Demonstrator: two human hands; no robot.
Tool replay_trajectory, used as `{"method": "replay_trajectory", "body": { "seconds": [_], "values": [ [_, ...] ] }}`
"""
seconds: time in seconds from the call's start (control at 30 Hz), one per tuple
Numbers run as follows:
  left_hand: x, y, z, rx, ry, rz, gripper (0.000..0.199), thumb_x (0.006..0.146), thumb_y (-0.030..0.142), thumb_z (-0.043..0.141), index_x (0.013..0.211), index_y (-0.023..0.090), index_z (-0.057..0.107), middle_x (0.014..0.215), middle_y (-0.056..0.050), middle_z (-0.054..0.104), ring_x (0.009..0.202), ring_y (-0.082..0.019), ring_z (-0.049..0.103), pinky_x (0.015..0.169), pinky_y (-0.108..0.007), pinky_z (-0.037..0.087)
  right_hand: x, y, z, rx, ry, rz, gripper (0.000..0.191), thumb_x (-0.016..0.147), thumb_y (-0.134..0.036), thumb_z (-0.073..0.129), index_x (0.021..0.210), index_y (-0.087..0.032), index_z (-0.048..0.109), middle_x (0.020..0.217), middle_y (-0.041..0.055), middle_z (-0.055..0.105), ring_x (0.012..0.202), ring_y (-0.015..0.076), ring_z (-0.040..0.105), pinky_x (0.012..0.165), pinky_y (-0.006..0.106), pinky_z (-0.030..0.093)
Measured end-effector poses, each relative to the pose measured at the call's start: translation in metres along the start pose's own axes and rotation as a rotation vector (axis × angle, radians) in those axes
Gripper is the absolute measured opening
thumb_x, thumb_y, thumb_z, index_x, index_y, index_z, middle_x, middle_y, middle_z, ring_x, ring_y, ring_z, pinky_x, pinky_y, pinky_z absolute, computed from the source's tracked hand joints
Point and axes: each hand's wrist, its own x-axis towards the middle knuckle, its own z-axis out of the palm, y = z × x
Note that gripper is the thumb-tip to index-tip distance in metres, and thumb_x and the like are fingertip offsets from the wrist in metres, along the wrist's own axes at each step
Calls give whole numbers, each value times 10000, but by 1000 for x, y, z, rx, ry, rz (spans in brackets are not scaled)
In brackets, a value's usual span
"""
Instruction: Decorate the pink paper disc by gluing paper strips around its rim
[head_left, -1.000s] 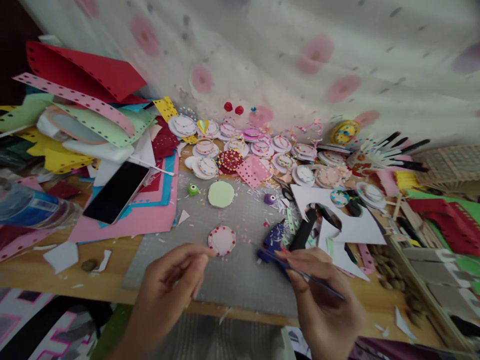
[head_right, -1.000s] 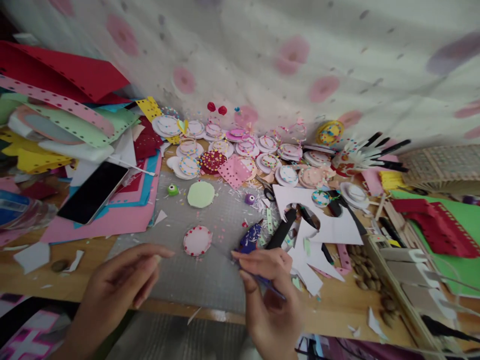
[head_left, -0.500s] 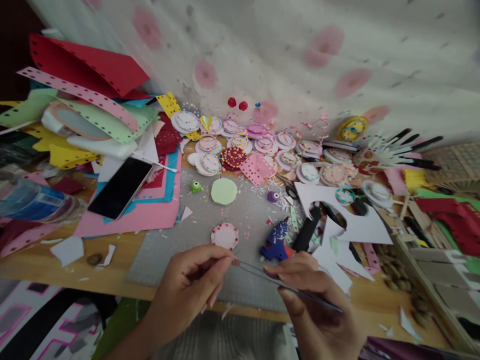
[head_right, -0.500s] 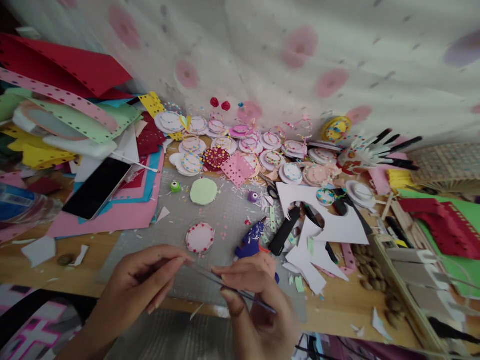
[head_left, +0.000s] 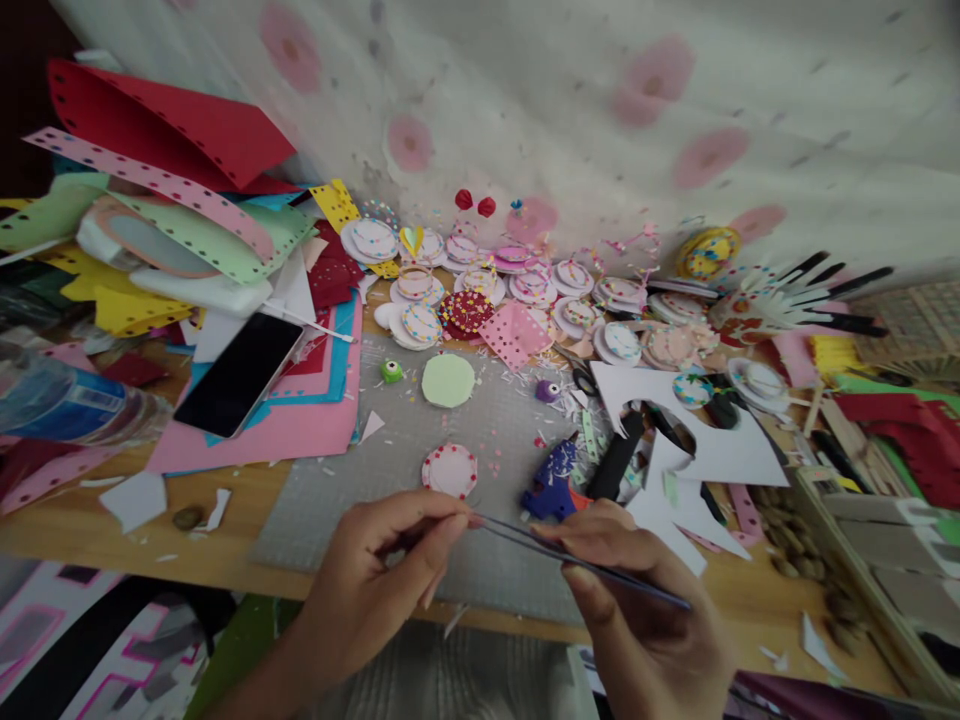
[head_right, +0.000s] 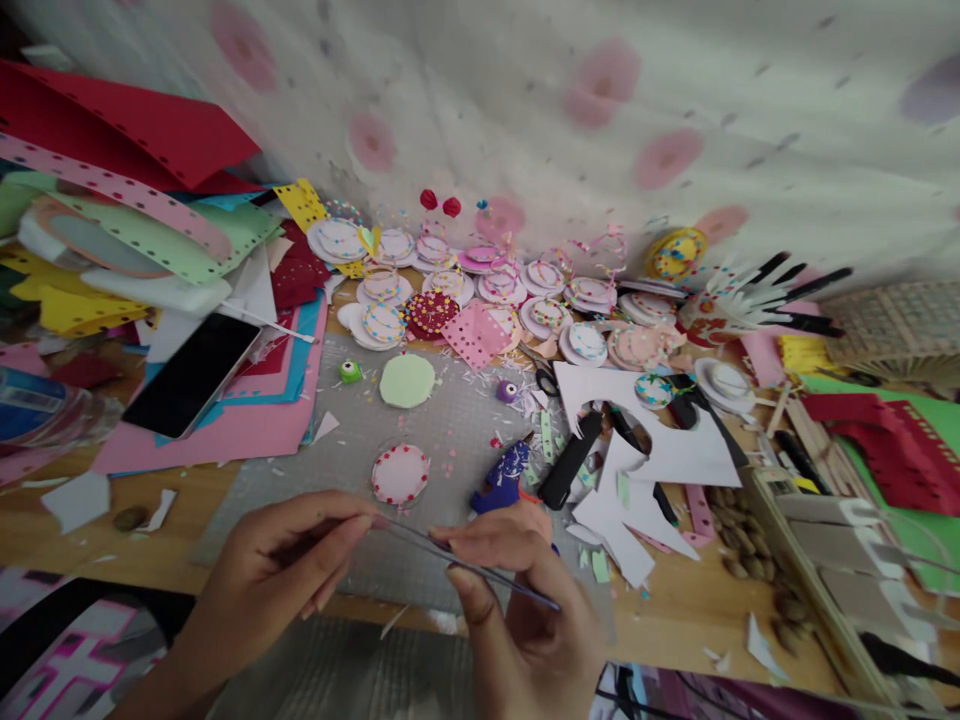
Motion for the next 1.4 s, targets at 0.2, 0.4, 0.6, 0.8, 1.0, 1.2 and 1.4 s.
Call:
{"method": "replay_trajectory", "body": {
  "seconds": [0.2,0.4,0.6,0.8,1.0,1.2,1.4],
  "values": [
    [1,0,0,53,3,2,242,896,307,528,881,151,712,463,53,423,410,-65,376,401,-163,300,0,0,2,-20,13,-19,86,789,-129,667,799,-213,682,728,20,741,723,166,669,637,274,527],
    [2,-3,0,34,14,-9,241,899,318,529,908,159,710,471,56,423,407,-60,376,396,-155,289,1,0,4,-12,54,-35,36,799,-180,686,778,-208,682,700,13,728,701,161,654,622,275,517],
    [2,-3,0,41,41,7,236,885,323,551,889,153,715,467,51,433,404,-63,382,396,-161,299,-2,3,3,-37,39,-50,54,810,-155,662,793,-206,670,717,16,725,716,174,646,635,303,506],
    [-4,-5,11,-117,-28,-92,370,879,468,535,871,139,705,437,58,389,378,-62,335,371,-170,241,-13,8,8,-229,81,-316,145,796,-89,614,833,-225,645,803,6,712,717,189,612,741,404,465],
    [-8,-9,31,-222,-104,-219,502,827,614,524,731,137,649,408,72,329,360,-56,282,362,-172,196,-39,18,32,-480,220,-473,121,802,-159,648,782,-271,687,636,2,555,679,191,500,733,403,443],
    [-4,-9,17,-192,28,-235,467,770,587,586,579,168,508,438,80,297,359,-48,228,343,-174,142,-31,34,-6,-472,-293,-411,349,780,-100,533,1102,-220,595,926,53,585,896,205,575,777,381,491],
    [-6,-23,-19,-16,92,-207,425,855,490,522,580,168,491,469,79,256,397,-58,228,368,-162,145,-27,81,-54,-1072,-301,-89,433,799,-274,544,1214,-157,505,1013,129,574,883,291,556,727,448,480]
  ]
}}
